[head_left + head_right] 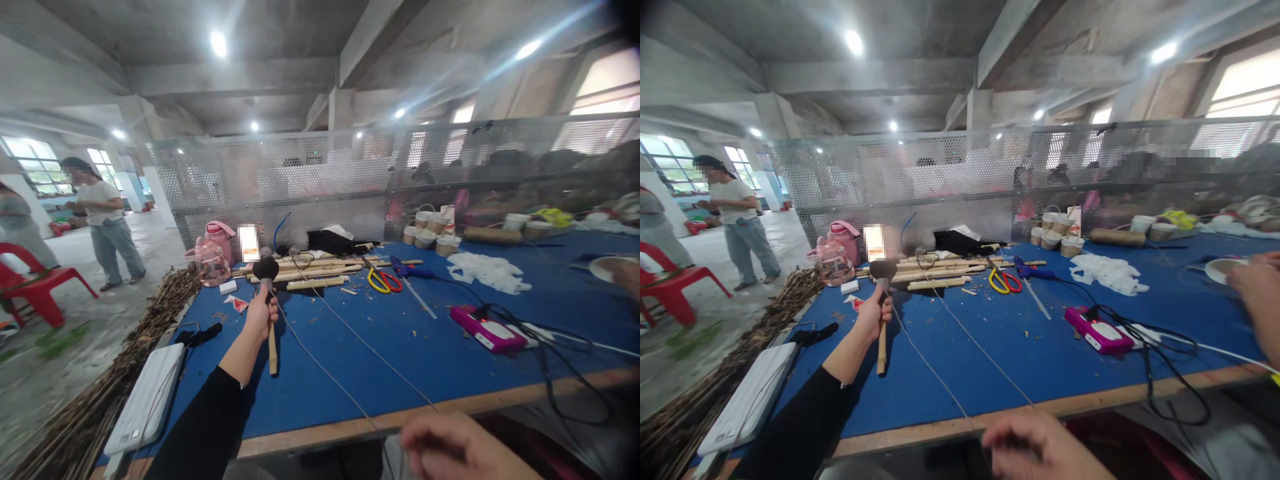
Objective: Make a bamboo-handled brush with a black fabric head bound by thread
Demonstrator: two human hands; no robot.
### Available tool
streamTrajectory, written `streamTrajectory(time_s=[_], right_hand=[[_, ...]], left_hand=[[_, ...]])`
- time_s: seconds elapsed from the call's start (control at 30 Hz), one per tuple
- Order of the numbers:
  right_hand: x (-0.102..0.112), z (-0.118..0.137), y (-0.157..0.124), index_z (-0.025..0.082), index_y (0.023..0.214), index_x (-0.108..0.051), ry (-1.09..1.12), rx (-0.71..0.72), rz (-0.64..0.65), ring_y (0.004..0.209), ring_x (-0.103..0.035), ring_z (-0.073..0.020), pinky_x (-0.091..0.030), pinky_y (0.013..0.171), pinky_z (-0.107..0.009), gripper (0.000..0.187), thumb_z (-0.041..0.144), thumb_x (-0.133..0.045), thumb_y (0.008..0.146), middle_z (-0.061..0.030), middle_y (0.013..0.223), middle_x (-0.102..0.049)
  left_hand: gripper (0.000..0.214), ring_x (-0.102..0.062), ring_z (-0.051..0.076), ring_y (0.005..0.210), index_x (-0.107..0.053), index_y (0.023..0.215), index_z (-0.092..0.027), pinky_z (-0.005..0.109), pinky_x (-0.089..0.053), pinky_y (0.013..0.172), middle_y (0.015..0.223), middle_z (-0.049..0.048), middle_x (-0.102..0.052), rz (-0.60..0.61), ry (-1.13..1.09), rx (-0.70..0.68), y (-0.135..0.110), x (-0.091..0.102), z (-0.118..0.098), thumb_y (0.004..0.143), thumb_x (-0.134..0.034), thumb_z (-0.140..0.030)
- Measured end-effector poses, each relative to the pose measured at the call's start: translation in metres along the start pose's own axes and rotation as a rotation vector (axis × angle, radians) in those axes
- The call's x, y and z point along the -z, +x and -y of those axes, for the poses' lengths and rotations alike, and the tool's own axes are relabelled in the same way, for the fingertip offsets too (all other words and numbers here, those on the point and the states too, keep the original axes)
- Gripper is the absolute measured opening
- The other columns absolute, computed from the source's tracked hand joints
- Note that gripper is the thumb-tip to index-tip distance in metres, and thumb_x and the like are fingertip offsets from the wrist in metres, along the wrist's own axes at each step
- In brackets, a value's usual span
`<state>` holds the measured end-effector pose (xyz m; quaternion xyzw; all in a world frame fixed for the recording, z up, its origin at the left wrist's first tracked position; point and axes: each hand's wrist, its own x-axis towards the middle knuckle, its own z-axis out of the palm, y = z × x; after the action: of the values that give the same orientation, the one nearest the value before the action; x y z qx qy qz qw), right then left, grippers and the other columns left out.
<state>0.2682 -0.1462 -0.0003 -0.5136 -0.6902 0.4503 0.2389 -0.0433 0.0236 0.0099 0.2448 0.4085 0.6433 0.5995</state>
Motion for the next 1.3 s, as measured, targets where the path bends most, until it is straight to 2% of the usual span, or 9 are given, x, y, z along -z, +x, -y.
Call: streamTrajectory(time_s=[0.1, 0.17, 0.3, 0.43, 0.5, 0.7, 0.93, 1.13, 1.3], right_hand=[[0.004, 0.040, 0.058, 0.017, 0.070, -0.059, -0.008, 0.092, -0.039, 0.044, -0.042, -0.0105, -0.037, 0.048, -0.022, 0.038, 0.048, -0.042, 0.084, 0.0024, 0.045, -0.045], [0.008, 0.053, 0.108, 0.017, 0.088, -0.057, 0.037, 0.128, -0.071, 0.038, -0.032, -0.0085, -0.030, 0.042, -0.020, 0.028, 0.038, -0.039, 0.086, 0.0065, 0.045, -0.040], [0.012, 0.061, 0.201, 0.019, 0.122, -0.048, -0.355, 0.109, -0.219, 0.058, -0.052, -0.0083, -0.040, 0.054, -0.019, 0.053, 0.011, -0.055, 0.070, -0.0045, 0.098, -0.062], [0.010, 0.073, 0.261, 0.015, 0.091, -0.067, -0.544, 0.074, -0.220, 0.084, -0.060, -0.0197, -0.042, 0.071, -0.025, 0.019, 0.023, -0.057, 0.077, -0.0094, 0.091, -0.067], [0.006, 0.082, 0.281, 0.016, 0.090, -0.068, -0.599, 0.059, -0.239, 0.094, -0.059, -0.0231, -0.041, 0.076, -0.027, 0.020, 0.027, -0.054, 0.080, -0.0109, 0.097, -0.068], [-0.005, 0.093, 0.316, 0.009, 0.097, -0.066, -0.674, -0.091, -0.295, 0.107, -0.056, -0.0313, -0.042, 0.085, -0.037, 0.028, 0.030, -0.057, 0.082, -0.0217, 0.109, -0.062], [0.002, 0.110, 0.340, 0.015, 0.114, -0.055, -0.478, -0.131, -0.185, 0.098, -0.057, -0.0201, -0.049, 0.083, -0.039, 0.030, 0.031, -0.053, 0.089, -0.0098, 0.117, -0.055], [0.049, 0.171, 0.346, 0.012, 0.104, -0.056, -0.108, -0.050, -0.254, 0.075, -0.059, -0.0132, -0.051, 0.064, -0.029, 0.024, 0.030, -0.051, 0.090, -0.0057, 0.094, -0.060], [0.102, 0.241, 0.327, 0.016, 0.069, -0.043, 0.169, 0.204, -0.375, 0.038, -0.029, -0.0030, -0.027, 0.041, -0.017, 0.023, 0.016, -0.039, 0.092, 0.0072, 0.050, -0.038]], left_hand=[[0.035, -0.024, 0.001, 0.033, -0.051, 0.083, -0.015, 0.012, -0.014, 0.033, 0.049, -0.0081, -0.037, -0.005, 0.025, 0.005, -0.003, -0.003, 0.001, 0.079, -0.056, -0.050], [0.035, -0.024, 0.001, 0.033, -0.050, 0.083, -0.016, 0.013, -0.013, 0.033, 0.049, -0.0081, -0.037, -0.008, 0.045, 0.007, -0.004, -0.004, 0.002, 0.079, -0.056, -0.050], [0.037, -0.024, 0.001, 0.033, -0.050, 0.083, -0.016, 0.013, -0.014, 0.034, 0.050, -0.0080, -0.037, -0.001, 0.080, 0.011, -0.004, -0.004, 0.003, 0.077, -0.056, -0.052], [0.037, -0.025, 0.002, 0.034, -0.050, 0.084, -0.016, 0.014, -0.015, 0.034, 0.051, -0.0081, -0.037, -0.014, 0.100, 0.028, -0.004, -0.004, 0.004, 0.077, -0.055, -0.053], [0.036, -0.026, 0.002, 0.034, -0.050, 0.083, -0.016, 0.014, -0.014, 0.034, 0.051, -0.0080, -0.037, -0.024, 0.109, 0.043, -0.005, -0.006, 0.005, 0.078, -0.054, -0.052], [0.034, -0.026, 0.002, 0.034, -0.047, 0.080, -0.017, 0.015, -0.014, 0.035, 0.050, -0.0081, -0.037, -0.056, 0.137, 0.075, -0.010, -0.011, 0.006, 0.080, -0.052, -0.051], [0.036, -0.029, 0.003, 0.034, -0.047, 0.081, -0.017, 0.016, -0.016, 0.035, 0.051, -0.0080, -0.038, -0.093, 0.143, 0.066, -0.006, -0.011, 0.009, 0.079, -0.052, -0.053], [0.034, -0.028, 0.003, 0.034, -0.047, 0.082, -0.018, 0.017, -0.017, 0.035, 0.051, -0.0079, -0.038, -0.090, 0.153, 0.061, -0.006, -0.010, 0.010, 0.081, -0.050, -0.051], [0.035, -0.026, 0.003, 0.034, -0.045, 0.081, -0.018, 0.016, -0.016, 0.035, 0.051, -0.0082, -0.037, -0.088, 0.167, 0.057, -0.006, -0.010, 0.009, 0.080, -0.050, -0.053]])
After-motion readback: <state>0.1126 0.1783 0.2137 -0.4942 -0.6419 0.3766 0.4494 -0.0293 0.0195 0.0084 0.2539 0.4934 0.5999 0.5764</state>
